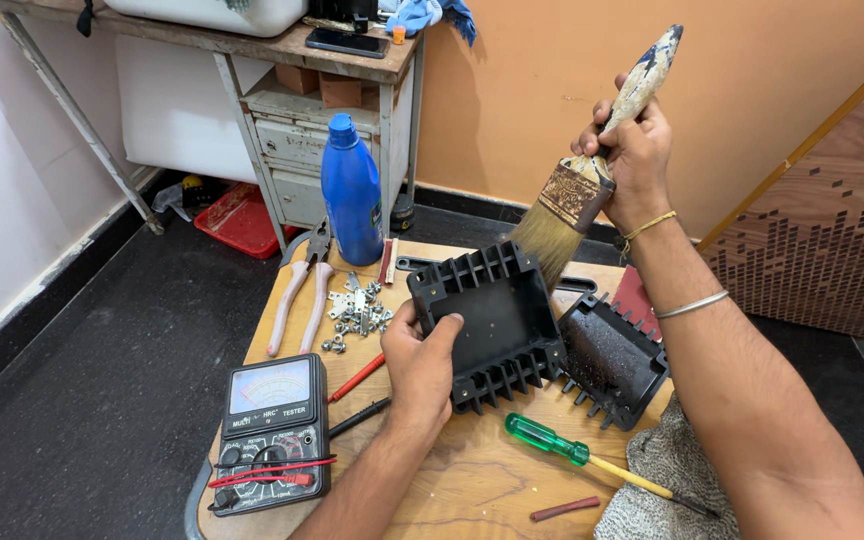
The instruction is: The person cleans a black electronic housing by hand using a brush and a cloth after using a screwdriver on its panel.
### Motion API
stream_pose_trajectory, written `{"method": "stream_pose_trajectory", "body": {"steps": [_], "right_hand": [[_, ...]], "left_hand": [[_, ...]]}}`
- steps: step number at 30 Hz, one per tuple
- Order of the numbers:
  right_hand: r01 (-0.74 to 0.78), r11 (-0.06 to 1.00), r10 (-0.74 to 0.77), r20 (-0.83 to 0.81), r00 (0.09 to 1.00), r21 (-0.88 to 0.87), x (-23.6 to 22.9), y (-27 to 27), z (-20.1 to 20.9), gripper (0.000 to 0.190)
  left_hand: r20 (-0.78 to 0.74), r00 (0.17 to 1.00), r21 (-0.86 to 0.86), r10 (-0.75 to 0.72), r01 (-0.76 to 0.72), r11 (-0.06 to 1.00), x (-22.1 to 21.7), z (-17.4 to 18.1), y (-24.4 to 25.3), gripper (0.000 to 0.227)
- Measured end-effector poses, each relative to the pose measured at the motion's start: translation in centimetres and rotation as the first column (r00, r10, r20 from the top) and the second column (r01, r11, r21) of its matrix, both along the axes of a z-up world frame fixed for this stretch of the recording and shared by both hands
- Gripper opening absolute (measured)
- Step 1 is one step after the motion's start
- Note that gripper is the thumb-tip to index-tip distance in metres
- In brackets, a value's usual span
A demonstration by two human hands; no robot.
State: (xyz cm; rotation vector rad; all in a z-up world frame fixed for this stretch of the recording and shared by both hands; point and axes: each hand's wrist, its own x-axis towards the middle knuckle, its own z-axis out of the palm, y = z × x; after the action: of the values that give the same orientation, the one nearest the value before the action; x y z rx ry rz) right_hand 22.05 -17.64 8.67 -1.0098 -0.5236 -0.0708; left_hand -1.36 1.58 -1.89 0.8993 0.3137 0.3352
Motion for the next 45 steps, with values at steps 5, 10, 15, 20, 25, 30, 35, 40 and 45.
{"method": "stream_pose_trajectory", "body": {"steps": [5,10,15,20,25,30,35,40,45], "right_hand": [[0.021,1.000,-0.021,0.020,1.000,-0.009,0.1,-0.1,-0.2,0.069],[0.199,0.976,-0.194,0.056,0.979,-0.086,0.5,-1.0,-0.5,0.043],[0.258,0.966,-0.256,0.078,0.964,-0.021,2.3,-4.1,-0.3,0.034],[0.345,0.937,-0.348,0.158,0.924,0.049,-0.6,-8.1,3.0,0.036],[0.413,0.908,-0.415,0.290,0.862,0.073,-6.9,-6.0,5.7,0.037],[0.448,0.893,-0.436,0.355,0.827,0.052,-11.2,-0.8,4.5,0.039],[0.534,0.844,-0.477,0.386,0.790,-0.051,-11.1,-1.7,7.5,0.043],[0.481,0.855,-0.518,0.368,0.772,0.194,-11.8,2.5,5.5,0.052],[0.600,0.698,-0.376,0.513,0.772,-0.390,-12.5,3.1,7.7,0.052]], "left_hand": [[-0.009,1.000,-0.004,-0.016,0.016,1.000,-0.2,0.2,0.1,0.021],[-0.038,0.999,-0.013,-0.024,0.024,1.000,-0.2,0.3,0.1,0.022],[-0.005,1.000,-0.067,0.013,-0.014,0.998,0.2,0.1,-0.2,0.023],[0.059,0.993,0.078,0.105,-0.110,0.991,0.8,1.3,-1.1,0.025],[0.221,0.954,0.399,0.202,-0.277,0.874,2.5,4.2,-2.3,0.035],[0.397,0.897,0.359,0.195,-0.347,0.866,5.2,6.4,-2.2,0.051],[0.388,0.905,0.474,0.175,-0.359,0.804,6.2,5.4,-2.1,0.048],[0.447,0.863,0.303,0.237,-0.395,0.867,7.2,4.0,-3.1,0.042],[0.490,0.842,0.199,0.227,-0.362,0.911,8.1,2.9,-2.1,0.034]]}}
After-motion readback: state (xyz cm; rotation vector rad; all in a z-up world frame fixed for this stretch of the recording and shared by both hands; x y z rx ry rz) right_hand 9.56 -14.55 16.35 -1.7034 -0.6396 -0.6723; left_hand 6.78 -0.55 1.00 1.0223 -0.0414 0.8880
